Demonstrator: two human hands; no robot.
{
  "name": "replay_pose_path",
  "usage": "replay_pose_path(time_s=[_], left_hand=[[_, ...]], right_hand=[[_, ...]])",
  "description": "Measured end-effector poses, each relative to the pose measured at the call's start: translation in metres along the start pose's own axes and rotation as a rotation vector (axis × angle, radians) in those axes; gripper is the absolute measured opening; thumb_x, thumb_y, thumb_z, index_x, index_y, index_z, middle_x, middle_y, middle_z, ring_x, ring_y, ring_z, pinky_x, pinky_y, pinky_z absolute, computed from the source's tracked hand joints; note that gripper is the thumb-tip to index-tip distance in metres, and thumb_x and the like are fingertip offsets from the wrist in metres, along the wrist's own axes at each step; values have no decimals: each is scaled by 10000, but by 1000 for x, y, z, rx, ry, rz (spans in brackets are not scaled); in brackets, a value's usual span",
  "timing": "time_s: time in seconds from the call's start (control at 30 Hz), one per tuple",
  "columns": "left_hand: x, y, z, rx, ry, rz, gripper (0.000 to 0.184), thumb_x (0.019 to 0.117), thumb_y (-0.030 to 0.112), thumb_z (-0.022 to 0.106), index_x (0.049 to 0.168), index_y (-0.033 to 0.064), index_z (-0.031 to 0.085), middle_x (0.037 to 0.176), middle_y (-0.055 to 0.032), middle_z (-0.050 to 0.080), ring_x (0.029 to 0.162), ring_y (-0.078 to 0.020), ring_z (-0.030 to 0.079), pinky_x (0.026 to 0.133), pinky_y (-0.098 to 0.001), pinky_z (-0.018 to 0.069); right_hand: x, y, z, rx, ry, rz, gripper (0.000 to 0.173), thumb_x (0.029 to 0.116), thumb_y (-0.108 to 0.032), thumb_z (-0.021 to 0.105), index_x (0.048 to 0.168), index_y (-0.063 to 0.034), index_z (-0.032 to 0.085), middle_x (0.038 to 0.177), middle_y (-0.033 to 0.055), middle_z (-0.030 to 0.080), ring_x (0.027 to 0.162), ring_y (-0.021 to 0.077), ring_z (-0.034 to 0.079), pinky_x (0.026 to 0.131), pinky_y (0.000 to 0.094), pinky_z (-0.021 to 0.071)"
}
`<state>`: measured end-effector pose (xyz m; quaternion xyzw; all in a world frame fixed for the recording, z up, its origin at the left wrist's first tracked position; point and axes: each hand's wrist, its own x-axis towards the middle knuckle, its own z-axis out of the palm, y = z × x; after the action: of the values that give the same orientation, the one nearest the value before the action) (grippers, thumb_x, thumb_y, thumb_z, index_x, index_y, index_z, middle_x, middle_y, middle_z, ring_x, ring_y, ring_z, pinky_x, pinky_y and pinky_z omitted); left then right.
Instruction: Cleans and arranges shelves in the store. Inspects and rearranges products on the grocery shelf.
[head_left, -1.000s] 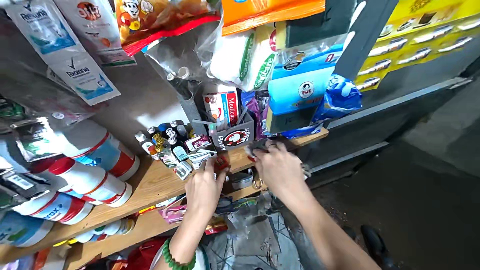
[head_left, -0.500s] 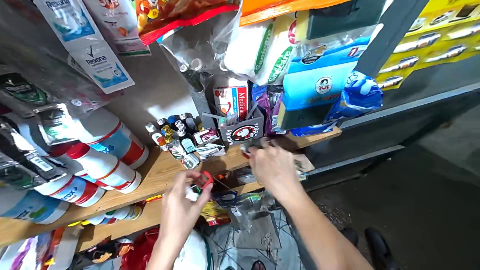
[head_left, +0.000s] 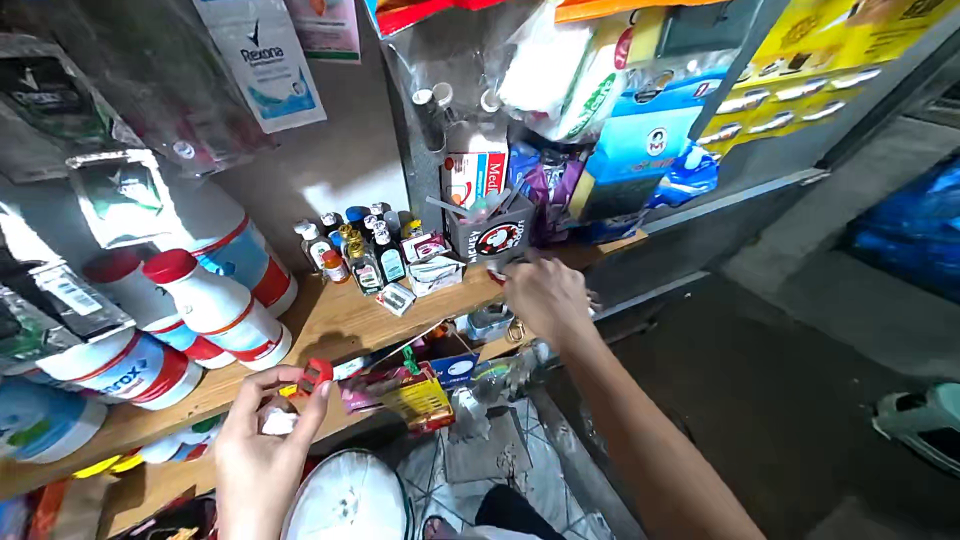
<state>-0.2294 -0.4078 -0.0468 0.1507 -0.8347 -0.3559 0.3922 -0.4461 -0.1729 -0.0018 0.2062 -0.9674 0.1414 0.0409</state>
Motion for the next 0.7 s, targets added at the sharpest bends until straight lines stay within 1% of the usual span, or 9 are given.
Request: replay_pose_path(time_s=[0.07, 0.13, 0.2, 0.3, 0.37, 0.47, 0.57, 0.63, 0.7], left_hand=[[0, 3, 2, -67, -21, 25, 387, 859, 263, 739, 1073, -41, 633, 978, -35, 649, 620, 81, 517, 532, -84, 445], [0, 5, 0, -102, -31, 66, 385, 860, 269, 747, 1081, -25, 631, 982, -12, 660, 607, 88, 520, 528, -81, 455], [0, 3, -11, -112, -25, 87, 374, 867, 233, 745, 1086, -45, 626, 1006, -27, 657, 626, 86, 523, 555, -83, 463], [-2, -12, -29, -94, -8, 41, 369, 879, 195, 740, 1102, -67, 606, 1023, -44, 644, 659, 71, 548, 566, -99, 486], [-3, -17, -33, -68, 12, 4, 366, 887, 205, 724, 1106, -63, 605, 1023, -41, 638, 699, 70, 577, 572, -102, 498], [-1, -11, -20, -43, 7, 48, 337, 906, 244, 704, 1082, -39, 650, 1016, -58, 665, 714, 53, 582, 592, -111, 499], [10, -2, 10, 47, -31, 170, 316, 926, 315, 650, 1054, 40, 741, 1015, -84, 708, 799, -26, 619, 674, -179, 508], [21, 5, 31, 127, -86, 230, 314, 934, 314, 615, 1081, 77, 760, 1022, -109, 721, 882, -141, 684, 739, -292, 567], [32, 11, 50, 205, -132, 249, 324, 929, 299, 594, 1140, 127, 768, 1019, -117, 709, 855, -196, 697, 712, -349, 582]], right_hand=[[-8, -22, 5, 9, 5, -73, 199, 990, -154, 618, 1053, -43, 772, 1097, 237, 700, 1041, 433, 673, 801, 605, 547], [-11, -25, 4, 17, -17, -121, 214, 1001, -160, 604, 1107, -88, 776, 1143, 217, 701, 1083, 420, 667, 819, 601, 544], [-14, -9, -2, 58, -12, -123, 223, 999, -155, 603, 1128, -117, 781, 1141, 206, 714, 1092, 429, 667, 830, 641, 530], [-8, 15, -11, 40, 20, -20, 199, 1009, -185, 614, 1076, -110, 786, 1113, 203, 725, 1082, 447, 665, 829, 678, 509], [2, 15, -7, 1, 48, 4, 197, 1001, -185, 619, 1050, -101, 790, 1086, 208, 720, 1023, 446, 677, 790, 666, 514], [11, -10, 6, -12, 55, -95, 185, 977, -168, 634, 1013, -65, 783, 1047, 230, 712, 949, 445, 690, 748, 644, 539], [14, -22, 6, -41, -4, -174, 212, 996, -210, 620, 1027, -73, 778, 1062, 209, 705, 981, 406, 690, 755, 584, 549], [16, -8, -2, -19, -62, -190, 233, 1012, -243, 613, 1112, -113, 779, 1125, 198, 715, 1034, 412, 687, 804, 616, 539], [15, 10, -9, -17, -77, -182, 227, 1011, -248, 617, 1117, -134, 782, 1135, 180, 724, 1039, 413, 687, 818, 641, 527]])
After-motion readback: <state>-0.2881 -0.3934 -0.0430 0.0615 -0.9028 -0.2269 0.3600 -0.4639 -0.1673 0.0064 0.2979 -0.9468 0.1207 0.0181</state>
